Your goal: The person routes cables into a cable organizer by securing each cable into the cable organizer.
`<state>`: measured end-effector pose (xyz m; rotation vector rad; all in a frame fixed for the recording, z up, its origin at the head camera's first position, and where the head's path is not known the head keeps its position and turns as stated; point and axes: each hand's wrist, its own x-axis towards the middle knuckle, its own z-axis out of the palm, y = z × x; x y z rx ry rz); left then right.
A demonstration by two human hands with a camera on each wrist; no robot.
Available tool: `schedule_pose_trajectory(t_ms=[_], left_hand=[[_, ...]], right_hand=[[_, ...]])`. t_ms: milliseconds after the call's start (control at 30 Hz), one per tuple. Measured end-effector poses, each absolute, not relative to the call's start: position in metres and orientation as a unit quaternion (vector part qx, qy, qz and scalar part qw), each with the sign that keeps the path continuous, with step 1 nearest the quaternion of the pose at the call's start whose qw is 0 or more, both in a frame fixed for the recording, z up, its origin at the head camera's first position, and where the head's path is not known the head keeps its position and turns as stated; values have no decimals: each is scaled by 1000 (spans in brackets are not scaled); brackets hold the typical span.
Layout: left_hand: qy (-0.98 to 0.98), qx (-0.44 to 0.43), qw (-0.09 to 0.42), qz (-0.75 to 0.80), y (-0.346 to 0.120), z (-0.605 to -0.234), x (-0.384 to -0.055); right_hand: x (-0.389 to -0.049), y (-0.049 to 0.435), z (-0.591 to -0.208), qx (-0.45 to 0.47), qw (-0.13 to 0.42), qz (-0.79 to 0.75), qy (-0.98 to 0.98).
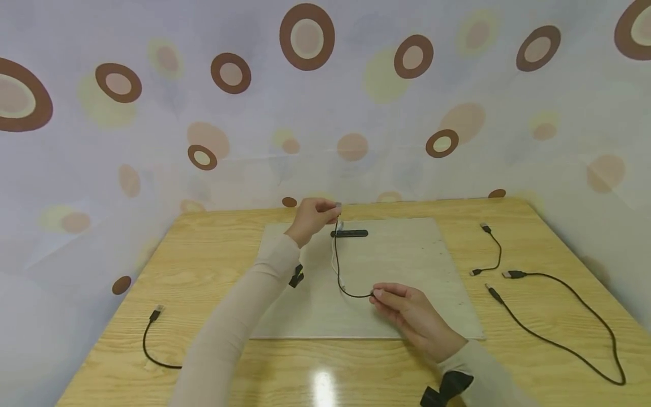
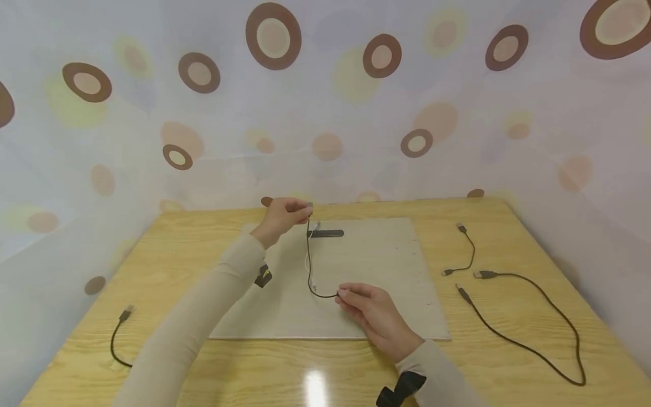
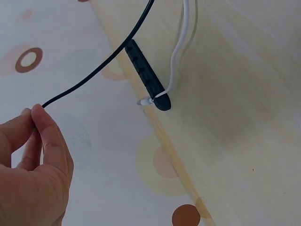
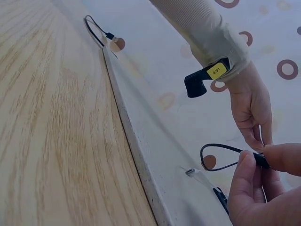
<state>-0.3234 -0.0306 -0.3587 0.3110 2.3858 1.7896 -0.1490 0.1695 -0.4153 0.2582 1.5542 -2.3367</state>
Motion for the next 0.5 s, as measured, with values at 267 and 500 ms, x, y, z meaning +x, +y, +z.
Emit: schedule_pose_trajectory(t_ms=[267, 500], left_hand=[[793, 82, 71, 599, -25, -365, -332], [785, 67, 80, 611, -23, -371, -336]], right_hand=[[-147, 171, -420, 91, 160, -819, 544], [-146, 173, -418, 92, 158, -821, 541]])
